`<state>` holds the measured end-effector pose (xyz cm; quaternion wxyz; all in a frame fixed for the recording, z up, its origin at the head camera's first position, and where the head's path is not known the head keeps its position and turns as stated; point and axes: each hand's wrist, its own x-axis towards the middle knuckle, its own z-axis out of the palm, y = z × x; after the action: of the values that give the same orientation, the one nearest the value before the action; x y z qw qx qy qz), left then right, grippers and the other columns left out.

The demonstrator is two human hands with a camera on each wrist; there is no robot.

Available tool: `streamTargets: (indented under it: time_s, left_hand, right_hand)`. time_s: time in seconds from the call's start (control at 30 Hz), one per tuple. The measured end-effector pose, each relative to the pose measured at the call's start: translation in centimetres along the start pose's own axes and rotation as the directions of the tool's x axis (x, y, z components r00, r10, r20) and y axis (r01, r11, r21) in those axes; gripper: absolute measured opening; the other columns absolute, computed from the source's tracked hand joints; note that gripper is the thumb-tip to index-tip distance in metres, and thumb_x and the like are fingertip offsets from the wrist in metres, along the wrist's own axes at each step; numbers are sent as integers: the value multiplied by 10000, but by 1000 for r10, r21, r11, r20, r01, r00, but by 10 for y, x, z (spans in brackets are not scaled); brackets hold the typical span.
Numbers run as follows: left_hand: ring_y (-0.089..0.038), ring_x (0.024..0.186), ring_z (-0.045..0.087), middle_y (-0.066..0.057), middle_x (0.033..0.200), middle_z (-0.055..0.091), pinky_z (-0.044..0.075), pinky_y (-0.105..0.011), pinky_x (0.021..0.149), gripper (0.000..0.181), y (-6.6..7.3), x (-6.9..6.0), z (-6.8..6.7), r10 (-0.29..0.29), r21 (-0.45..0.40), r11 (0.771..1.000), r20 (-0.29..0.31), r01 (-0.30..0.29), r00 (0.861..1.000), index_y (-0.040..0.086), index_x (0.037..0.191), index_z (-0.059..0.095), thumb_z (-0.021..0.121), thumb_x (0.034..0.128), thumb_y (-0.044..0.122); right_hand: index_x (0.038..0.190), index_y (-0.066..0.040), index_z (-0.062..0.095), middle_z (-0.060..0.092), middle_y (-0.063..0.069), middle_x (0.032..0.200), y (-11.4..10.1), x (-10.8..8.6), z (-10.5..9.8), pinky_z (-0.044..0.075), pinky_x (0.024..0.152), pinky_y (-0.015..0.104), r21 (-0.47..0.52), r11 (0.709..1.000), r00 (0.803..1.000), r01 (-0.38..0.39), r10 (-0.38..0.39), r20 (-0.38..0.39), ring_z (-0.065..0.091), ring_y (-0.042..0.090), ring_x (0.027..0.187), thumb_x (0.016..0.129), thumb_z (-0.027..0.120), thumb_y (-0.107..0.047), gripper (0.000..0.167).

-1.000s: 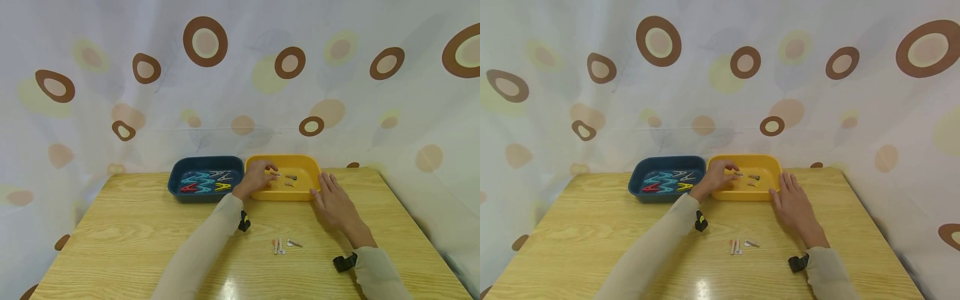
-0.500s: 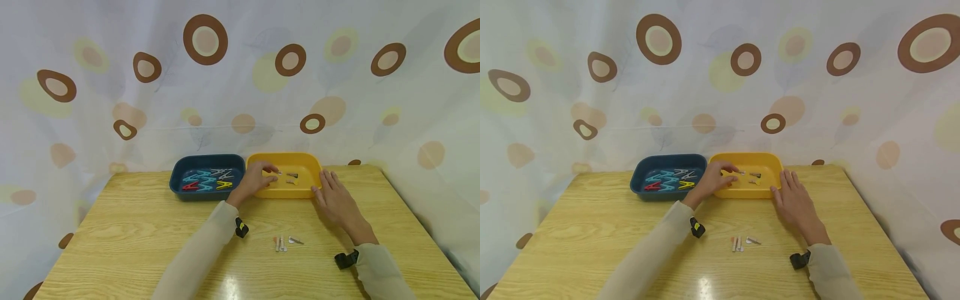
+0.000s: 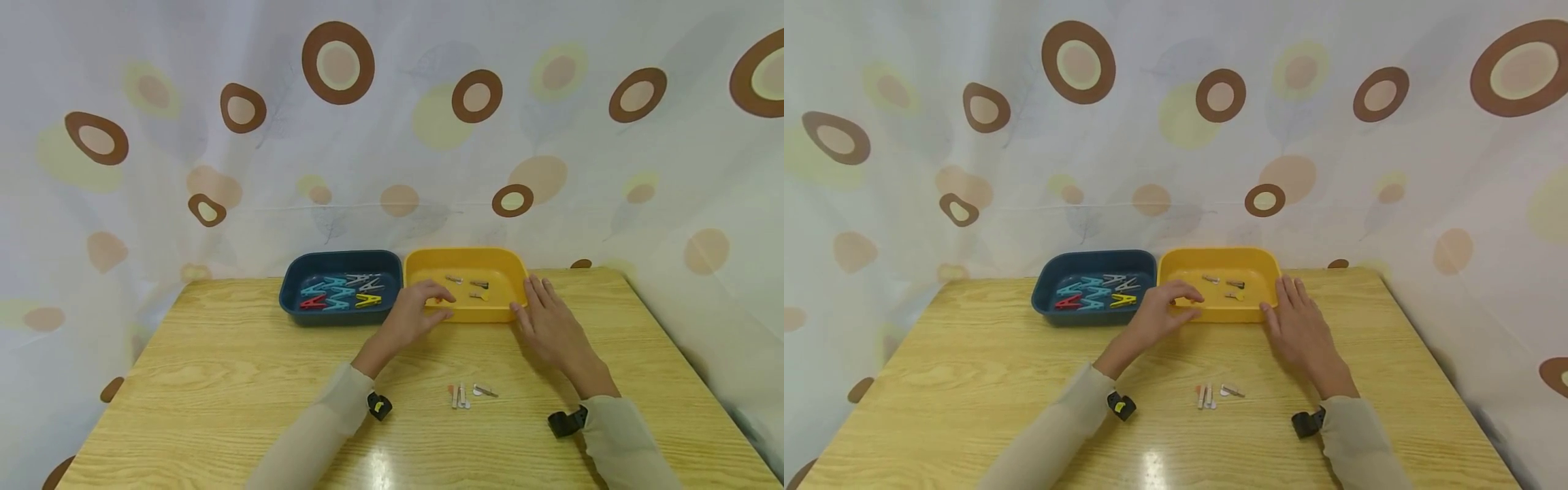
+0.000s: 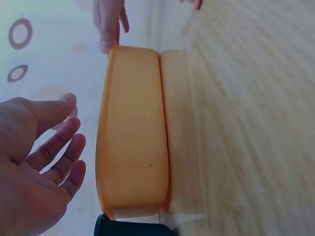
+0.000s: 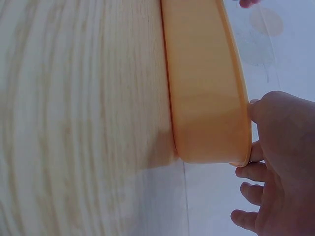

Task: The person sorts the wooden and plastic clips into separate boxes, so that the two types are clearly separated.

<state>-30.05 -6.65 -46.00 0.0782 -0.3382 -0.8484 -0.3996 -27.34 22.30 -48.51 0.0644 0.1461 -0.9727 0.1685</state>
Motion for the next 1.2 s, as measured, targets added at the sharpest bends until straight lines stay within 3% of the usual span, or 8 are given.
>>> streamTargets:
  time_s: [0.17,0.43,0.57,0.77,1.2]
  left_hand:
    - [-254,1143,658,-57,1161,714,547,-405,967,178,4,-19,-4,20,-1,1000,-23,-20,1000,67,1082,770,794,906,77]
    - [-246,1041,652,-11,1161,721,554,-479,845,233,12,-51,-10,-62,-105,993,1,62,998,126,1157,762,787,927,155]
    - [-289,1037,660,-26,1150,728,567,-475,838,242,16,-62,-11,-59,-136,989,14,61,998,109,1152,758,797,916,145]
    - [-290,1009,677,-50,1124,737,580,-393,821,250,20,-72,-4,-53,-152,986,66,62,996,50,1141,749,802,909,126]
    - [-124,985,675,-31,1117,740,542,-238,826,276,30,-88,13,-153,-149,971,206,186,966,73,1143,764,830,886,149]
  right_hand:
    - [1576,138,160,158,345,1636,0,1,0,156,1207,611,-9,1000,1000,0,0,3,131,523,1508,1133,298,-412,720]
    - [1582,129,154,157,343,1637,-1,1,2,175,1188,643,-7,1000,1000,3,-3,11,126,529,1507,1133,298,-415,720]
    - [1588,120,145,148,332,1644,-5,0,2,179,1182,654,-18,1000,1000,-7,7,16,114,524,1511,1132,295,-417,720]
    - [1594,107,146,164,336,1639,-3,-2,0,199,1164,674,-38,999,1000,-15,15,-1,117,527,1509,1132,292,-422,718]
    - [1588,122,129,152,343,1638,-1,0,0,179,1178,659,-26,1000,1000,2,-1,12,112,536,1506,1132,288,-419,726]
